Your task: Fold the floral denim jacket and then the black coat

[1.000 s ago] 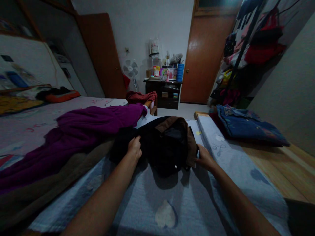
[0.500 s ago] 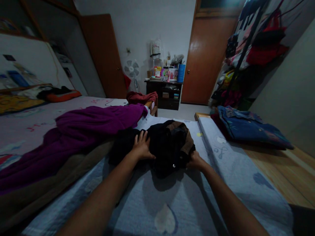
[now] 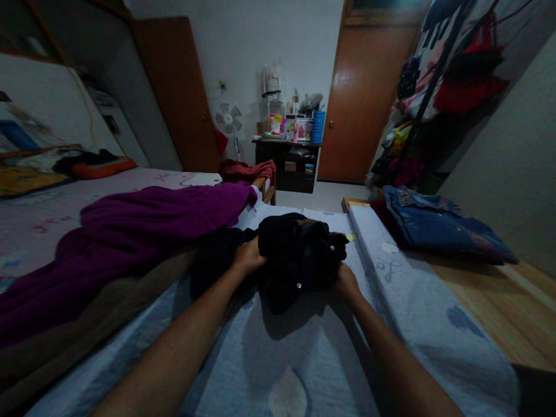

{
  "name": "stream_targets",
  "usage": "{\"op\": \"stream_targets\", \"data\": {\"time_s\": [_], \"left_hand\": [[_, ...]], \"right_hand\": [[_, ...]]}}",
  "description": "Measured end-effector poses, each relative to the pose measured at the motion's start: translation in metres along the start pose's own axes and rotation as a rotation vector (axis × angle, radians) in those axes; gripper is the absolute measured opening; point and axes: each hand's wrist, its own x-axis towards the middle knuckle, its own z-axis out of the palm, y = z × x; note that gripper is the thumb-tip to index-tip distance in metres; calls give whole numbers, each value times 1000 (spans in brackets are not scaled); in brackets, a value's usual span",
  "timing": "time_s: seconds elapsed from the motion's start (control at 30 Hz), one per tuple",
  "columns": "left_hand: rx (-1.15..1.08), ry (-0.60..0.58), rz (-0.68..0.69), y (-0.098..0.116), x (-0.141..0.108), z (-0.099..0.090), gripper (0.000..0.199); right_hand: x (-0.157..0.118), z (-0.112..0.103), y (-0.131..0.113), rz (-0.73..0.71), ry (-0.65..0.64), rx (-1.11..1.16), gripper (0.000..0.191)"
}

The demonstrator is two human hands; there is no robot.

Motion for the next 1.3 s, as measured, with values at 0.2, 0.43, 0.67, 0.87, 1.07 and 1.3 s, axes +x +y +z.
{"op": "stream_targets", "data": {"time_s": [0.2,0.43,0.67,0.87,1.07,1.3], "left_hand": [[-230,57,8,38,8,-21,53],[-705,5,-150,88,6,-46,56],[-941,-238,-743,80,4,-57,21],[-1001,-158,-881,46,-3,-46,21],[-1086,-136,-807,27,-26,-53,30],[-941,-270,-439,13,-84,-79,67]], "right_hand": [[12,-27,-28,16,92,157,29],[28,-87,-59,225,230,522,48],[32,-120,-47,423,238,617,39],[20,-107,-11,501,390,765,48],[-6,-82,16,360,290,316,66],[-23,-30,23,301,242,155,114]]}}
